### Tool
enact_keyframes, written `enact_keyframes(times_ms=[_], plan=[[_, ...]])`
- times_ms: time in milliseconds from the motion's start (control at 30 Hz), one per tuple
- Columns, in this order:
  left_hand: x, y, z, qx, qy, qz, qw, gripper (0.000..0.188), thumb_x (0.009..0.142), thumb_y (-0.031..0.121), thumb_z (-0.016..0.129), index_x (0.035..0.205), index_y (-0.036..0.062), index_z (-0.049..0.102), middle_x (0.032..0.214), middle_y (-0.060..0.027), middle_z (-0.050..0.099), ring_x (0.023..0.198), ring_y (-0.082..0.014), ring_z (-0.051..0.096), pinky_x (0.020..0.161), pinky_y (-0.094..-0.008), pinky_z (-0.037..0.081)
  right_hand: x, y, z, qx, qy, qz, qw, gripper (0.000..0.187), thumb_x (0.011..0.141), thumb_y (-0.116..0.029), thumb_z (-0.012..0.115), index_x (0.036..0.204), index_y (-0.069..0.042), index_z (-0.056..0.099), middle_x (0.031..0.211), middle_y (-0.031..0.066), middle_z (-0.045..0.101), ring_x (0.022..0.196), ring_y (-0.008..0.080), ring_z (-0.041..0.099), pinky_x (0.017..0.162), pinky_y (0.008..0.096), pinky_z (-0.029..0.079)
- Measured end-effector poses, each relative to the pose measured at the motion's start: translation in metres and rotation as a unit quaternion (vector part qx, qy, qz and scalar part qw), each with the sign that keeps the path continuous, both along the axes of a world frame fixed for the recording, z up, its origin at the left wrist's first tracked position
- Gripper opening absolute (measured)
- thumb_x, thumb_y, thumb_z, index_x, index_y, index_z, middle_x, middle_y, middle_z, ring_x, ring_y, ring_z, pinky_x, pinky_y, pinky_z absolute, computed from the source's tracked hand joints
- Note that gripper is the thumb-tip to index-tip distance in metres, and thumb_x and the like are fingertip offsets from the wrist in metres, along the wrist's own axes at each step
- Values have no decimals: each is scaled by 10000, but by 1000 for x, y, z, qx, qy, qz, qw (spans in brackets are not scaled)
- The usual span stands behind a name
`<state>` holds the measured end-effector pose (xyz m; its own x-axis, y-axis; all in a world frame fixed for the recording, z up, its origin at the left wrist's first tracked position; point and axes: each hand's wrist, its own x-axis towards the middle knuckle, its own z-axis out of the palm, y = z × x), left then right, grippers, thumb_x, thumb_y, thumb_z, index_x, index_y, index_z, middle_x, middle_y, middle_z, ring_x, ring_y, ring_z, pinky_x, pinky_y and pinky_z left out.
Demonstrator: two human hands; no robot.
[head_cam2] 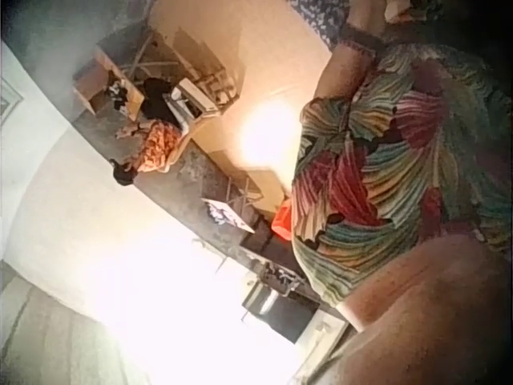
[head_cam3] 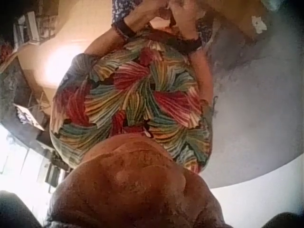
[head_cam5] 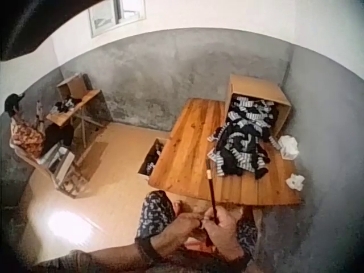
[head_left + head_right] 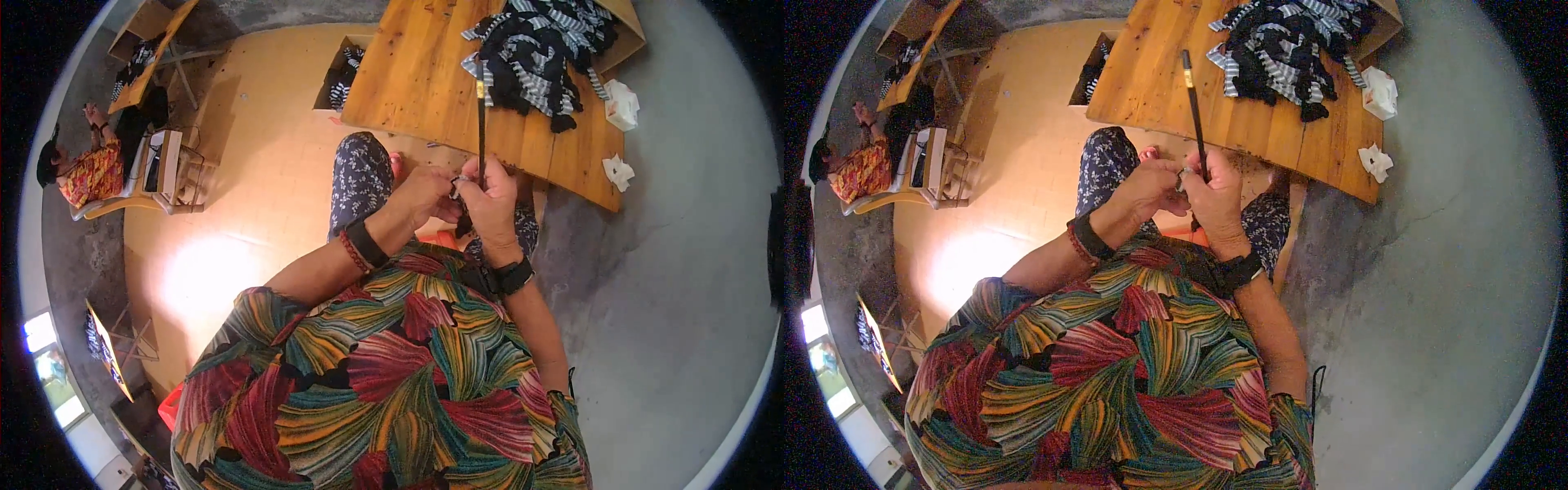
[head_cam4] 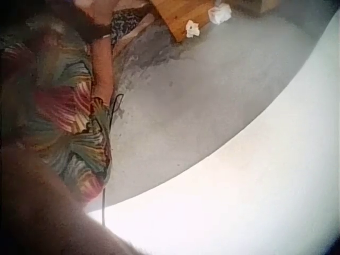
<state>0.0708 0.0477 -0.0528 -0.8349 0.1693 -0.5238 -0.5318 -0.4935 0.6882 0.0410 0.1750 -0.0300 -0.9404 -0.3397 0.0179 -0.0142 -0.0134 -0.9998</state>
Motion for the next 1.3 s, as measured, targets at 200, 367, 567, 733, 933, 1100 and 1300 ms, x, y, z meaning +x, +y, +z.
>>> enact_keyframes(times_ms=[200, 367, 567, 733, 933, 1100, 1300], plan=[[-7, 5, -4, 142, 20, 133, 981, 135, 777, 20, 440, 848, -28, 545, 775, -117, 571, 705, -211, 577, 647, -379, 514, 0, 1, 5, 81, 70, -31, 994, 93, 720, 23, 552, 787, -24, 508, 695, -33, 488, 647, 32, 457, 564, 188, 391], [-12, 9, -4, 157, 69, 185, 968, 132, 769, 1, 469, 868, -20, 554, 806, -80, 579, 749, -187, 558, 674, -343, 480, -3, 2, -5, 115, 54, -70, 989, 125, 718, -1, 554, 841, 0, 536, 717, 45, 542, 671, 99, 497, 614, 245, 423], [-14, 9, -18, 175, 93, 233, 952, 148, 749, -27, 486, 877, -22, 561, 812, -83, 585, 746, -181, 557, 719, -289, 454, 2, -11, 5, 125, 121, -106, 979, 168, 731, 5, 536, 898, 15, 547, 762, 133, 574, 716, 215, 569, 652, 304, 444], [-19, 0, -31, 209, 143, 183, 950, 145, 747, -20, 527, 883, -28, 579, 861, -110, 616, 786, -185, 584, 738, -276, 472, -2, -9, 5, 206, 207, -77, 953, 174, 737, 13, 495, 903, 15, 547, 799, 189, 560, 767, 328, 560, 669, 367, 443], [-16, 0, -10, 187, 197, 141, 952, 126, 741, -24, 529, 854, -18, 585, 863, -101, 610, 782, -182, 575, 749, -273, 450, -5, -9, 5, 235, 226, -94, 941, 169, 736, 28, 468, 880, 11, 557, 773, 163, 560, 732, 321, 551, 641, 374, 433], [-14, -9, -15, 124, 215, 41, 968, 105, 748, -31, 535, 839, -24, 587, 845, -87, 608, 756, -169, 587, 707, -263, 477, -1, -5, -9, 68, 48, -84, 993, 126, 744, 37, 460, 816, 3, 558, 684, 41, 557, 590, 163, 535, 536, 295, 425], [-8, 1, -10, 11, 73, 109, 991, 113, 771, -26, 513, 868, -44, 568, 815, -101, 589, 718, -179, 594, 593, -279, 514, 0, 0, -21, -29, -144, -36, 989, 134, 799, 7, 443, 848, -41, 559, 670, 3, 548, 473, 42, 458, 415, 188, 373]])
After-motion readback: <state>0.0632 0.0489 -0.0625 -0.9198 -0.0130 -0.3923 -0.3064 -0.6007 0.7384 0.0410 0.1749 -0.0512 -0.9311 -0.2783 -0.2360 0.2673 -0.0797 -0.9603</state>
